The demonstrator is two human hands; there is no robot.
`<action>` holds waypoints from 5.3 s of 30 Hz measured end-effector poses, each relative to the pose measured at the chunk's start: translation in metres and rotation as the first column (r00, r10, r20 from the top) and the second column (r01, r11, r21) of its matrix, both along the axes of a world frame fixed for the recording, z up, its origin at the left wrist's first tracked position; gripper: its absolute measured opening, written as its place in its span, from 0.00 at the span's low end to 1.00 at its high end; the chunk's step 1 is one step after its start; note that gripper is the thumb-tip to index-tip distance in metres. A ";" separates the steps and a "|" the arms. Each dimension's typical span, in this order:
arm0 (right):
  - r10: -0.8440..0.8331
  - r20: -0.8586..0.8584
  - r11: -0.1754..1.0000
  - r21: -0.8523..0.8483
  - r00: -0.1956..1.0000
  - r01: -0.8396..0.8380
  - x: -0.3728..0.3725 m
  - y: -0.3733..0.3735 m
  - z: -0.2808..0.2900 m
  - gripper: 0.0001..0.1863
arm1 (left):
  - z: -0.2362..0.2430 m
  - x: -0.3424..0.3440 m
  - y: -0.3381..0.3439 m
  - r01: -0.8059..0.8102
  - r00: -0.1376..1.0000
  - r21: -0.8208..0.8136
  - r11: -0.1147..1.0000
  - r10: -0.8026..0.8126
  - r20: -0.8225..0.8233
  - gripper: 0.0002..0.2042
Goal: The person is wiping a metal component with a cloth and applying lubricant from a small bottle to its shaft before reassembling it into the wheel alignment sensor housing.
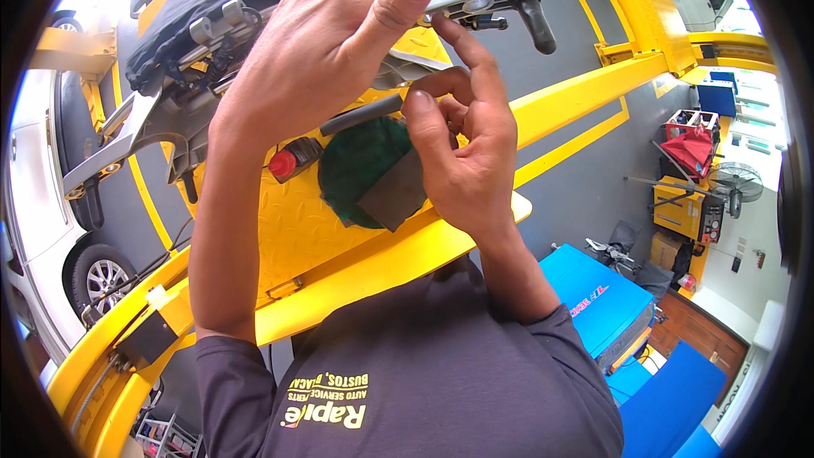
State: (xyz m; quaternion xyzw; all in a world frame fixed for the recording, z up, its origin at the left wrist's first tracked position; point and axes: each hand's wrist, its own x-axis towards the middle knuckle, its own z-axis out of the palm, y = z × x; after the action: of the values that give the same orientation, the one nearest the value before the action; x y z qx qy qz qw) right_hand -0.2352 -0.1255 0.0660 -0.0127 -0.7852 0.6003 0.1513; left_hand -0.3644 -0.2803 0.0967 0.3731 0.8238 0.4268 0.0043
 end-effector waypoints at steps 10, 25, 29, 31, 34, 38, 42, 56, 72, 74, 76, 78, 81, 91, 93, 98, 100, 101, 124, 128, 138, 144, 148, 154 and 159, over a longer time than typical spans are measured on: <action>-0.039 0.143 0.886 0.462 0.989 -0.032 -0.003 0.005 0.029 0.36 | 0.001 0.001 -0.002 -0.015 0.998 -0.008 1.000 0.015 0.058 0.39; -0.353 -0.206 0.813 0.415 0.913 0.408 -0.014 0.038 0.034 0.26 | -0.006 0.000 -0.003 -0.038 0.998 0.007 0.999 0.038 0.040 0.41; -0.355 -0.188 0.583 0.721 0.916 0.374 -0.033 0.044 0.047 0.22 | -0.014 -0.001 0.001 -0.055 0.996 0.068 0.996 0.060 -0.069 0.43; -0.374 -0.106 0.589 0.740 0.921 0.325 -0.036 0.045 0.051 0.22 | -0.013 -0.002 0.001 -0.038 0.996 0.062 0.997 0.043 -0.081 0.40; -0.363 -0.111 0.679 0.648 0.925 0.344 -0.035 0.044 0.054 0.22 | -0.009 -0.002 0.002 -0.017 0.992 0.030 0.999 0.020 -0.126 0.30; -0.386 -0.130 0.691 0.616 0.913 0.380 -0.027 0.038 0.053 0.19 | -0.008 0.002 0.003 0.006 0.979 -0.037 0.999 -0.013 -0.202 0.16; -0.387 -0.203 0.605 0.680 0.899 0.414 -0.016 0.040 0.045 0.17 | -0.003 0.010 0.006 0.021 0.981 -0.051 0.998 -0.030 -0.193 0.14; -0.423 0.013 0.894 0.169 0.906 0.415 0.026 0.033 0.044 0.17 | -0.007 0.009 0.002 0.024 0.971 -0.106 0.994 -0.049 -0.236 0.15; -0.341 -0.112 0.812 0.466 0.934 0.352 0.018 -0.003 0.007 0.14 | -0.028 -0.010 -0.003 0.012 0.971 -0.109 0.994 -0.037 -0.234 0.18; -0.318 -0.216 0.720 0.578 0.923 0.384 0.011 -0.003 0.007 0.13 | -0.026 -0.007 -0.001 0.000 0.975 -0.093 0.996 -0.021 -0.220 0.19; -0.302 -0.270 0.644 0.649 0.914 0.405 0.006 -0.006 0.010 0.12 | -0.024 -0.007 -0.001 -0.003 0.979 -0.083 0.997 -0.014 -0.204 0.20; -0.304 -0.279 0.597 0.689 0.911 0.410 0.001 -0.011 0.015 0.11 | -0.024 -0.006 -0.002 -0.017 0.980 -0.090 0.996 -0.001 -0.201 0.21; -0.316 -0.273 0.622 0.663 0.909 0.416 0.000 -0.013 0.015 0.12 | -0.024 -0.005 -0.001 -0.042 0.978 -0.109 0.993 0.018 -0.205 0.22; -0.207 0.101 0.971 0.146 0.973 0.191 -0.018 -0.008 0.024 0.21 | 0.008 0.004 0.001 -0.005 1.000 -0.158 0.987 0.005 0.003 0.26; -0.008 0.299 0.894 -0.425 0.954 0.141 -0.021 -0.007 0.034 0.24 | 0.006 0.001 0.000 0.011 1.000 -0.132 0.991 -0.012 -0.010 0.26; -0.168 0.209 0.983 0.104 0.963 0.149 -0.017 -0.004 0.034 0.19 | 0.005 0.003 0.003 -0.009 0.999 -0.101 0.995 0.006 -0.036 0.25; -0.277 0.091 0.858 0.471 0.956 0.204 -0.012 -0.009 0.033 0.16 | -0.014 -0.008 0.002 0.006 0.997 -0.073 0.997 -0.011 -0.076 0.24; -0.308 0.018 0.746 0.625 0.951 0.230 -0.010 -0.011 0.033 0.14 | -0.018 -0.011 0.002 0.017 0.996 -0.061 0.998 -0.022 -0.085 0.24; -0.315 0.123 0.944 0.143 0.941 0.298 0.031 0.014 0.043 0.21 | -0.014 -0.010 0.005 -0.014 0.998 -0.104 0.994 0.009 -0.055 0.21; -0.284 0.149 0.956 0.123 0.947 0.268 0.022 0.022 0.043 0.21 | -0.012 -0.010 0.005 -0.023 0.994 -0.133 0.991 0.009 -0.109 0.20; -0.277 0.071 0.845 0.493 0.958 0.208 -0.001 0.026 0.056 0.19 | -0.020 -0.006 0.005 -0.032 0.974 -0.073 0.997 0.015 -0.225 0.16; -0.287 0.042 0.765 0.611 0.957 0.202 -0.004 0.025 0.058 0.19 | -0.021 -0.004 0.005 -0.044 0.978 -0.083 0.996 0.026 -0.206 0.16; -0.326 0.057 0.814 0.524 0.944 0.249 -0.002 0.019 0.052 0.22 | -0.016 -0.003 0.005 -0.042 0.980 -0.099 0.994 0.022 -0.198 0.16; -0.353 0.035 0.700 0.673 0.935 0.239 -0.006 0.014 0.056 0.22 | -0.023 -0.007 0.003 -0.008 0.970 -0.068 0.998 -0.008 -0.241 0.16; -0.314 0.025 0.733 0.642 0.949 0.225 -0.021 0.019 0.051 0.22 | -0.023 -0.009 0.002 -0.003 0.969 -0.074 0.997 -0.015 -0.246 0.16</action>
State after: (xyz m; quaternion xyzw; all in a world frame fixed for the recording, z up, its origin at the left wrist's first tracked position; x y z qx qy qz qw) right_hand -0.2564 -0.1066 0.1175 -0.1146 -0.9385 0.2713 0.1801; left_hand -0.3733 -0.2780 0.0739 0.4252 0.8321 0.3464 -0.0831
